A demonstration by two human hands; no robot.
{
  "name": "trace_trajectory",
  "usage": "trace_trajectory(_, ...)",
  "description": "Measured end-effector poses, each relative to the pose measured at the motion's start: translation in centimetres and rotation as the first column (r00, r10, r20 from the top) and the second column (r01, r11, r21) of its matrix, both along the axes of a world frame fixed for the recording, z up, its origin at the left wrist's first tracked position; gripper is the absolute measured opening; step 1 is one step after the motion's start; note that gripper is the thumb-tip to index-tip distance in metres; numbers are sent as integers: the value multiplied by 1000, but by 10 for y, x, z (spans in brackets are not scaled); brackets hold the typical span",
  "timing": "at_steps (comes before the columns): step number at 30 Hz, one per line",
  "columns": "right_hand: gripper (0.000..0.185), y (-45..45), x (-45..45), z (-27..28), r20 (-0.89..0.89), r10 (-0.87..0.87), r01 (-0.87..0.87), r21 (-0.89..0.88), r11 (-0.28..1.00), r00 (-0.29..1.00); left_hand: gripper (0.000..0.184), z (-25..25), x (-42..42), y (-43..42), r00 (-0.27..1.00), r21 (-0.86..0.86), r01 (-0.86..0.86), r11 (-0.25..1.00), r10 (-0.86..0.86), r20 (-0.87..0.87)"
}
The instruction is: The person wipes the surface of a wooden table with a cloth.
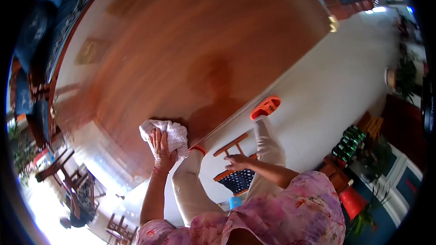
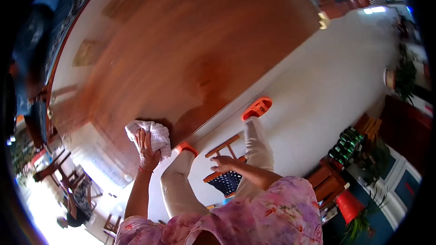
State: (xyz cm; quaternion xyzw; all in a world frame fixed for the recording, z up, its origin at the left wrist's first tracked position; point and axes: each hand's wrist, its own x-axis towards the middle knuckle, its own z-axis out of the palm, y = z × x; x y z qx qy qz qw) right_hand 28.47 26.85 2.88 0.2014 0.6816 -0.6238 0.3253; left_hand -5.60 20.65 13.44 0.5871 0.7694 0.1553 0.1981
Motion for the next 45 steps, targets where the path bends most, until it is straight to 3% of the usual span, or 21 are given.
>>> trace_trajectory(2, 61, -3, 39, -4, -1, -49, 49, 20, 999, 999, 74, 6, 14, 57, 1000, -102, 22, 995, -24, -18)
trace_trajectory(3, 62, 13, 46, 11, 66, -103, 109, -92, 990, 992, 76, 8, 24, 85, 999, -159, 28, 987, -34, -34)
trace_trajectory(8, 58, 91, 78, 82, 132, -413, 428, -124, 895, 901, 77, 6, 84, 225, 985, -93, 167, 982, -170, -25)
trace_trajectory(13, 60, 143, 131, 99, 153, -753, 768, -146, 624, 641, 70, 7, 164, 384, 975, -72, 183, 980, -191, -110)
trace_trajectory(15, 59, 195, 147, 135, 141, -753, 761, -5, 649, 643, 67, 10, 192, 443, 965, -79, 212, 974, -221, -139)
trace_trajectory(17, 57, 221, 174, 129, 88, -828, 832, -29, 554, 554, 64, 8, 221, 497, 958, -66, 237, 969, -245, -152)
trace_trajectory(18, 58, 245, 182, 134, 161, -803, 817, -42, 576, 574, 65, 8, 235, 522, 958, -60, 246, 967, -252, -136)
trace_trajectory(19, 59, 275, 184, 151, 134, -774, 770, 94, 631, 618, 66, 9, 247, 547, 959, -52, 249, 967, -254, -126)
trace_trajectory(23, 51, 368, 180, 158, -178, -857, 874, 152, 462, 484, 65, 11, 286, 601, 963, -53, 240, 969, -245, -116)
trace_trajectory(24, 49, 403, 167, 174, -199, -836, 856, 207, 474, 511, 66, 13, 290, 602, 970, -55, 218, 974, -222, -97)
trace_trajectory(25, 46, 425, 155, 175, -465, -777, 905, 222, 363, 425, 71, 8, 290, 599, 977, -53, 190, 980, -194, -86)
trace_trajectory(27, 42, 474, 125, 172, -721, -534, 897, 345, 277, 442, 78, 18, 284, 578, 981, 0, 189, 982, -189, 35)
trace_trajectory(29, 41, 507, 87, 174, -791, -362, 869, 424, 256, 493, 81, 27, 271, 535, 987, 234, 137, 963, -152, 50)
trace_trajectory(31, 46, 529, 58, 157, -738, -160, 741, 588, 326, 656, 65, 52, 253, 503, 996, 86, -88, 992, 87, 15)
trace_trajectory(33, 54, 539, 33, 144, -566, -5, 551, 800, 238, 824, 51, 29, 216, 450, 955, 6, -296, 955, 296, 18)
trace_trajectory(34, 58, 541, 27, 135, -475, -37, 472, 858, 205, 879, 48, 51, 212, 426, 909, -66, -415, 907, 412, -61)
trace_trajectory(35, 62, 548, 20, 125, -381, -70, 387, 907, 165, 922, 49, 9, 202, 380, 857, 97, -483, 870, 493, -149)
trace_trajectory(36, 68, 554, 18, 117, -357, -115, 371, 920, 131, 927, 54, 8, 195, 340, 896, 117, -441, 890, 445, -8)
trace_trajectory(39, 72, 543, -4, 121, -236, -203, 257, 963, 85, 950, 47, 29, 182, 259, 911, -15, -408, 913, 408, 56)
trace_trajectory(41, 72, 513, -18, 116, -280, -200, 295, 954, 51, 939, 42, 34, 174, 213, 911, -40, -406, 913, 408, 70)
trace_trajectory(45, 71, 415, -55, 131, -245, -9, 237, 924, 299, 969, 44, 39, 177, 156, 864, -160, -482, 861, 498, 76)
